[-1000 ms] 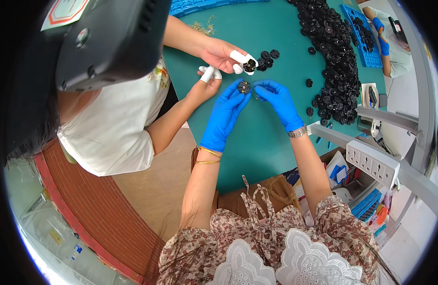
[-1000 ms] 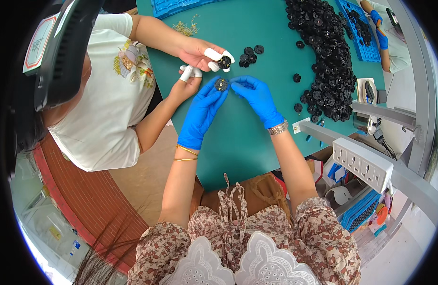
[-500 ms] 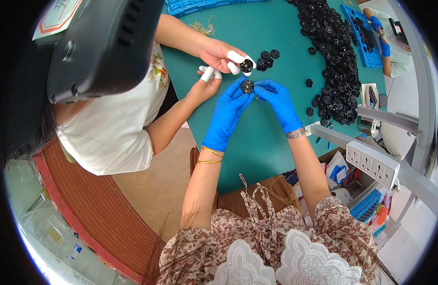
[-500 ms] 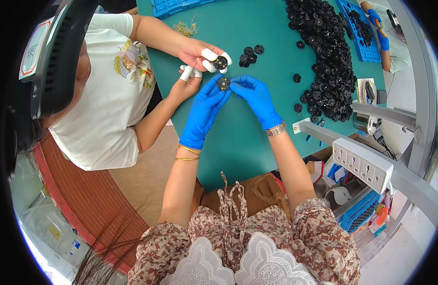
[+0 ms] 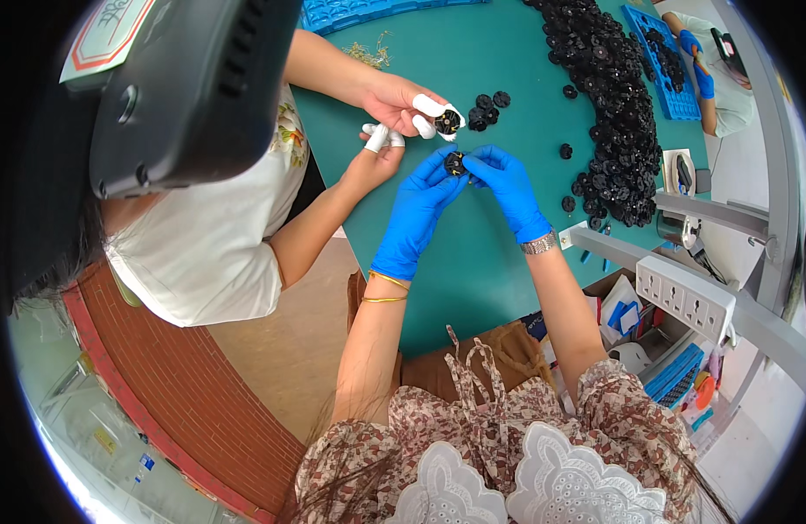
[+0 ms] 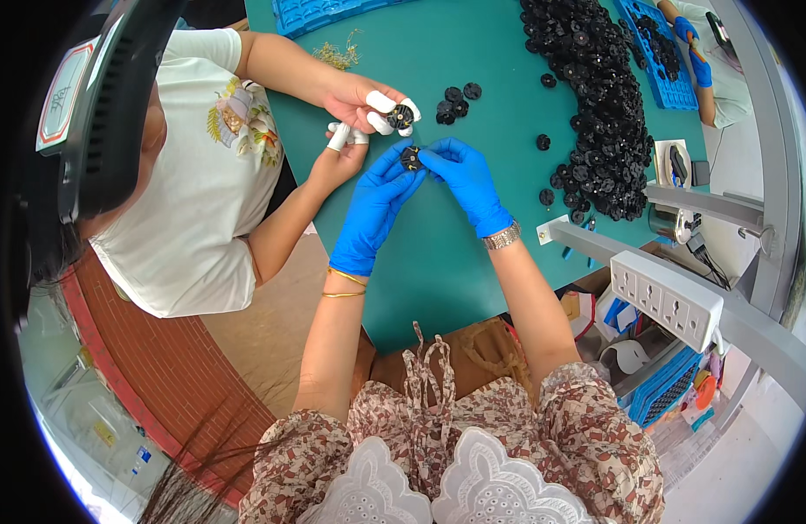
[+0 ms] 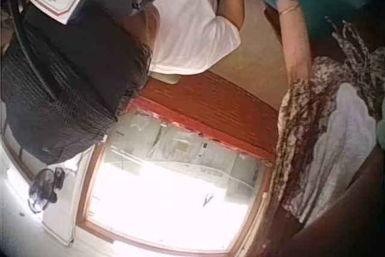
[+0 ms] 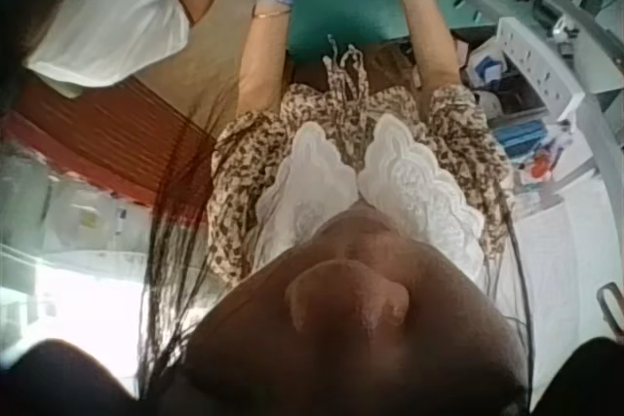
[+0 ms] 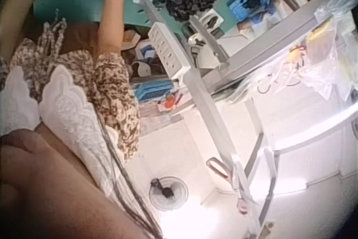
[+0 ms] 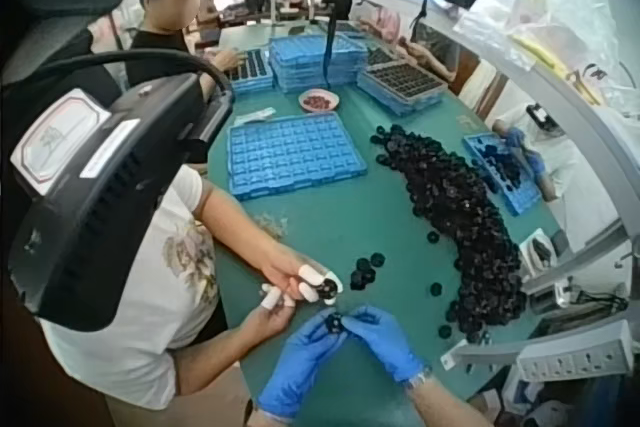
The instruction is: The person assembles electronic components by inserting small pins into circular plastic bases by hand, stands up to place an assembled piece into a tray, and returns to insert pins into more bases.
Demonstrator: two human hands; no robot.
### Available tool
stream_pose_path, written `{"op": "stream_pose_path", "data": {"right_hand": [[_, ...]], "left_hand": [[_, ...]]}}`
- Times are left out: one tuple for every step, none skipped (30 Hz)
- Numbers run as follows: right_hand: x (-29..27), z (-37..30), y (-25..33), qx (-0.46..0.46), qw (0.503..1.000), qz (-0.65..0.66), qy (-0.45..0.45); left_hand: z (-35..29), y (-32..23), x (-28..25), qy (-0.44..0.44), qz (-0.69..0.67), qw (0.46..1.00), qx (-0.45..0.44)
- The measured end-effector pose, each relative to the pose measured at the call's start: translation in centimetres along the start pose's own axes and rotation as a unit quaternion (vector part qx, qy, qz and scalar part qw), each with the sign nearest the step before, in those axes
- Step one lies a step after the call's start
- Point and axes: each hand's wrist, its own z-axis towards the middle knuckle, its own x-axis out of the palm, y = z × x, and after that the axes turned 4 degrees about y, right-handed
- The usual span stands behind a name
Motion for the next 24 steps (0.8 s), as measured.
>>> {"op": "stream_pose_path", "data": {"right_hand": [[0.0,0.0,0.0,0.001,1.000,-0.002,-0.008],[0.0,0.0,-0.1,-0.005,1.000,0.000,-0.002],[0.0,0.0,-0.1,-0.005,1.000,0.003,0.001],[0.0,0.0,-0.2,-0.001,1.000,0.005,-0.002],[0.0,0.1,-0.3,-0.006,1.000,0.007,0.004],[0.1,0.1,-0.4,-0.005,1.000,0.004,0.003],[0.1,0.2,-0.4,-0.002,1.000,-0.002,-0.005],[0.1,0.2,-0.5,-0.006,1.000,0.000,0.001],[0.1,0.2,-0.6,-0.006,1.000,0.001,0.002],[0.2,0.2,-0.6,-0.002,1.000,0.001,-0.004],[0.2,0.2,-0.7,-0.006,1.000,0.002,0.002],[0.2,0.2,-0.7,-0.009,1.000,0.008,0.005],[0.2,0.2,-0.8,-0.006,1.000,0.011,0.001],[0.2,0.2,-0.8,-0.012,1.000,0.013,0.010],[0.2,0.2,-0.8,-0.006,1.000,0.011,0.006],[0.2,0.2,-0.9,0.001,1.000,0.008,-0.002],[0.3,0.2,-0.8,-0.001,1.000,0.008,0.004],[0.3,0.3,-0.8,-0.005,1.000,0.002,0.007],[0.3,0.2,-0.8,-0.005,1.000,-0.004,0.004],[0.3,0.2,-0.7,-0.009,1.000,-0.004,0.010],[0.4,0.2,-0.5,-0.019,1.000,-0.024,0.006],[0.5,0.2,-0.3,-0.019,0.999,-0.046,-0.007],[0.5,0.2,0.0,-0.031,0.998,-0.046,0.005],[0.6,0.1,0.4,-0.063,0.994,-0.082,-0.015]], "left_hand": [[0.0,0.0,0.0,0.001,0.001,1.000,0.005],[0.0,0.0,0.0,0.002,-0.001,1.000,0.002],[0.0,0.0,0.0,0.008,-0.006,1.000,-0.003],[0.0,0.0,0.0,0.003,-0.003,1.000,-0.003],[0.1,0.0,-0.1,0.006,-0.004,1.000,-0.005],[0.1,0.0,-0.1,0.014,-0.008,1.000,-0.009],[0.1,0.0,-0.2,0.010,-0.005,1.000,-0.007],[0.1,0.0,-0.3,0.009,-0.003,1.000,-0.008],[0.1,0.0,-0.4,0.006,-0.002,1.000,-0.014],[0.1,0.0,-0.4,0.009,-0.001,1.000,-0.008],[0.1,0.0,-0.5,0.011,-0.003,1.000,-0.009],[0.0,0.0,-0.5,0.012,-0.006,1.000,-0.014],[0.0,0.0,-0.6,0.012,-0.004,1.000,-0.010],[0.0,0.0,-0.6,0.011,-0.003,1.000,-0.011],[0.0,-0.1,-0.6,0.011,-0.005,1.000,-0.015],[0.0,-0.1,-0.7,0.009,-0.003,1.000,-0.010],[0.0,-0.2,-0.7,0.011,0.001,1.000,-0.011],[-0.1,-0.3,-0.7,0.012,0.005,1.000,-0.018],[-0.2,-0.4,-0.7,0.012,0.005,1.000,-0.012],[-0.2,-0.5,-0.8,0.012,0.001,1.000,-0.013],[-0.2,-0.6,-0.8,0.010,-0.003,1.000,-0.019],[-0.2,-0.7,-0.8,0.012,-0.003,1.000,-0.012],[-0.2,-0.7,-0.9,0.010,-0.005,1.000,-0.011],[-0.2,-0.7,-1.1,0.014,-0.010,1.000,-0.010]]}}
